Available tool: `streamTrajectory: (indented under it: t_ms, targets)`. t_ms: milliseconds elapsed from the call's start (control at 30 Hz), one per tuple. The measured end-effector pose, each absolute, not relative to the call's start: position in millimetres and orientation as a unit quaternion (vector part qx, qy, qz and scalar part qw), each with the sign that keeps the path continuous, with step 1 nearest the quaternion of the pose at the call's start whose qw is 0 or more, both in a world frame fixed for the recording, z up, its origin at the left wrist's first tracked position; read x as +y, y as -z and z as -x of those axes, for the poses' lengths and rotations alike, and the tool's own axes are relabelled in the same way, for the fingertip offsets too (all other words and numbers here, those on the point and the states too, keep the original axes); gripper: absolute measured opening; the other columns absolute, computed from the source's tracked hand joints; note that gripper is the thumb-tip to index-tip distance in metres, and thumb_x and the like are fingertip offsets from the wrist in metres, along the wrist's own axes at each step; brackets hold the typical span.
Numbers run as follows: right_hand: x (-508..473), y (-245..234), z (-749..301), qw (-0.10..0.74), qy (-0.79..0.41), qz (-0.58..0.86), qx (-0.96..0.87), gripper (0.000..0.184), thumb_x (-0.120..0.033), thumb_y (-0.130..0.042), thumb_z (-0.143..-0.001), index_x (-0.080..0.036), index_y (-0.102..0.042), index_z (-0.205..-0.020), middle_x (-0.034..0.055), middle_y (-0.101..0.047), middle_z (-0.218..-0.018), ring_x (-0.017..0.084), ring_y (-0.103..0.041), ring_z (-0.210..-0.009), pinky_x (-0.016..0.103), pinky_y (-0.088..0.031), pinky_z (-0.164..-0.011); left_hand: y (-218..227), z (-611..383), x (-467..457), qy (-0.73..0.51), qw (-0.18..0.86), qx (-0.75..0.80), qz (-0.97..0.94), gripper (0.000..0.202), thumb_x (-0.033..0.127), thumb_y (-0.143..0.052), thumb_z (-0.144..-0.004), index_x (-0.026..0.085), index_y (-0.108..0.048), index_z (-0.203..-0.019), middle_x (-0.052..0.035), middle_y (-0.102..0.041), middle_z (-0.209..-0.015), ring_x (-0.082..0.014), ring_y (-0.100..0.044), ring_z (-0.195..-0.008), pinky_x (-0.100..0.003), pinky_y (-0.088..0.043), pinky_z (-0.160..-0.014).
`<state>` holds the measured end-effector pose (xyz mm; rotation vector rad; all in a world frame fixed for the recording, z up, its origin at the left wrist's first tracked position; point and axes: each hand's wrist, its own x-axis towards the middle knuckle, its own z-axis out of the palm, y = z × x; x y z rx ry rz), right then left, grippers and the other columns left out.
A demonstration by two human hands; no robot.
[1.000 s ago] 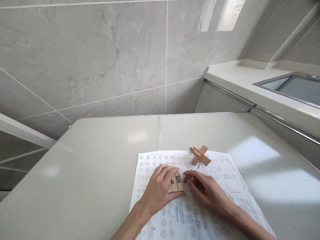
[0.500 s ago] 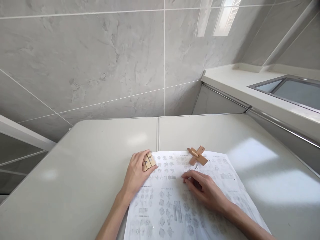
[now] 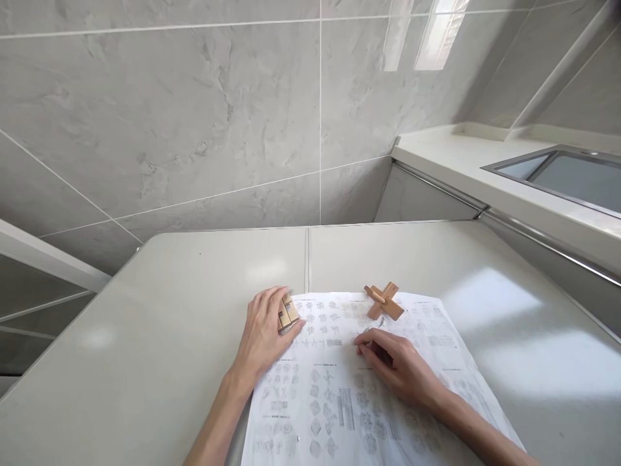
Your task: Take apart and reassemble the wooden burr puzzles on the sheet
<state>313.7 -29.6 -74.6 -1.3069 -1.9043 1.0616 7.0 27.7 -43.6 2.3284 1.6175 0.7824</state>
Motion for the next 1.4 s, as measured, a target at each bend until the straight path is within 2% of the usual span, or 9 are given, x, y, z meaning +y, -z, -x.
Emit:
streamTrajectory:
  t_ms: [100, 167, 300, 433, 700, 1000, 1133, 1200, 1400]
  targets:
    - [-29.3, 75.4, -313.9, 0.298, -0.401, 0.492, -0.713, 0.019, -0.029, -0.052, -0.11, -0.026, -0.071, -0.11, 0.0029, -0.074, -0.089, 0.021, -0.063, -0.069, 0.032, -0.041, -0.062, 40.4, -20.6, 19.6, -0.297, 0.079, 0.462, -0.832, 0.038, 0.028, -0.066, -0.108, 0.028, -0.059, -0.145, -0.0097, -0.067, -0.143, -0.0312, -0.06, -0.136, -0.051, -0.05, -0.115]
    - [-28.5, 75.6, -313.4, 0.302, -0.405, 0.492, -0.709, 0.019, -0.029, -0.052, -0.11, -0.025, -0.071, -0.108, 0.003, -0.074, -0.088, 0.021, -0.063, -0.069, 0.032, -0.042, -0.062, 40.7, -32.9, 11.3, -0.318, 0.089, 0.4, -0.855, 0.027, 0.025, -0.064, -0.11, 0.025, -0.062, -0.137, -0.0085, -0.072, -0.131, -0.027, -0.067, -0.124, -0.046, -0.053, -0.109]
    - [-26.3, 76.7, -312.3, 0.312, -0.414, 0.492, -0.699, 0.02, -0.03, -0.053, -0.109, -0.023, -0.072, -0.107, 0.0035, -0.076, -0.086, 0.02, -0.062, -0.067, 0.032, -0.043, -0.062, 48.4, -56.9, -7.9, -0.284, 0.135, 0.305, -0.899, 0.011, 0.024, -0.064, -0.11, 0.021, -0.066, -0.12, -0.0038, -0.076, -0.104, -0.0184, -0.072, -0.084, -0.032, -0.056, -0.075]
    - [-23.8, 79.3, -314.0, 0.325, -0.423, 0.496, -0.685, 0.022, -0.03, -0.053, -0.109, -0.022, -0.073, -0.107, 0.0049, -0.077, -0.088, 0.02, -0.063, -0.067, 0.031, -0.044, -0.061, 57.5, -70.5, -20.2, -0.258, 0.138, 0.29, -0.911, 0.01, 0.02, -0.059, -0.11, 0.021, -0.065, -0.101, 0.0026, -0.072, -0.08, -0.0151, -0.064, -0.06, -0.031, -0.043, -0.054]
    - [-18.4, 77.6, -318.0, 0.358, -0.51, 0.488, -0.611, 0.035, -0.05, -0.053, -0.112, -0.021, -0.071, -0.104, 0.0028, -0.071, -0.08, 0.017, -0.057, -0.062, 0.031, -0.041, -0.059, 62.6, -76.4, -21.4, -0.245, 0.16, 0.315, -0.903, 0.014, 0.018, -0.06, -0.106, 0.021, -0.061, -0.092, 0.0028, -0.068, -0.073, -0.0157, -0.064, -0.058, -0.029, -0.04, -0.053]
    - [-18.3, 72.9, -319.3, 0.378, -0.617, 0.488, -0.489, 0.061, -0.072, -0.063, -0.103, -0.022, -0.054, -0.069, -0.0049, -0.052, -0.054, 0.011, -0.043, -0.046, 0.024, -0.031, -0.047, 64.1, -77.6, -21.2, -0.245, 0.173, 0.323, -0.898, 0.012, 0.017, -0.061, -0.103, 0.022, -0.062, -0.092, 0.003, -0.069, -0.073, -0.0162, -0.065, -0.059, -0.029, -0.043, -0.054]
    - [-16.4, 74.7, -318.4, 0.412, -0.765, 0.383, -0.314, 0.06, -0.072, -0.062, -0.102, -0.022, -0.052, -0.069, -0.0103, -0.041, -0.048, 0.005, -0.021, -0.035, 0.02, -0.018, -0.036, 65.2, -77.3, -20.9, -0.248, 0.186, 0.326, -0.893, 0.011, 0.016, -0.062, -0.103, 0.022, -0.063, -0.094, 0.0032, -0.071, -0.076, -0.0157, -0.065, -0.059, -0.029, -0.046, -0.054]
    - [-14.1, 76.9, -318.4, 0.424, -0.807, 0.323, -0.253, 0.059, -0.071, -0.066, -0.1, -0.022, -0.052, -0.07, -0.012, -0.037, -0.048, 0.004, -0.015, -0.035, 0.018, -0.017, -0.033, 65.2, -77.3, -20.6, -0.253, 0.187, 0.327, -0.891, 0.012, 0.016, -0.061, -0.103, 0.022, -0.063, -0.093, 0.0032, -0.07, -0.075, -0.0155, -0.064, -0.057, -0.029, -0.045, -0.053]
    - [-8.1, 82.2, -322.6, 0.437, -0.839, 0.261, -0.195, 0.053, -0.063, -0.073, -0.101, -0.021, -0.057, -0.072, -0.0115, -0.038, -0.05, 0.004, -0.015, -0.037, 0.015, -0.022, -0.031, 63.8, -78.0, -19.4, -0.26, 0.193, 0.328, -0.888, 0.013, 0.017, -0.06, -0.103, 0.022, -0.063, -0.092, 0.0035, -0.067, -0.072, -0.0152, -0.063, -0.055, -0.029, -0.042, -0.051]
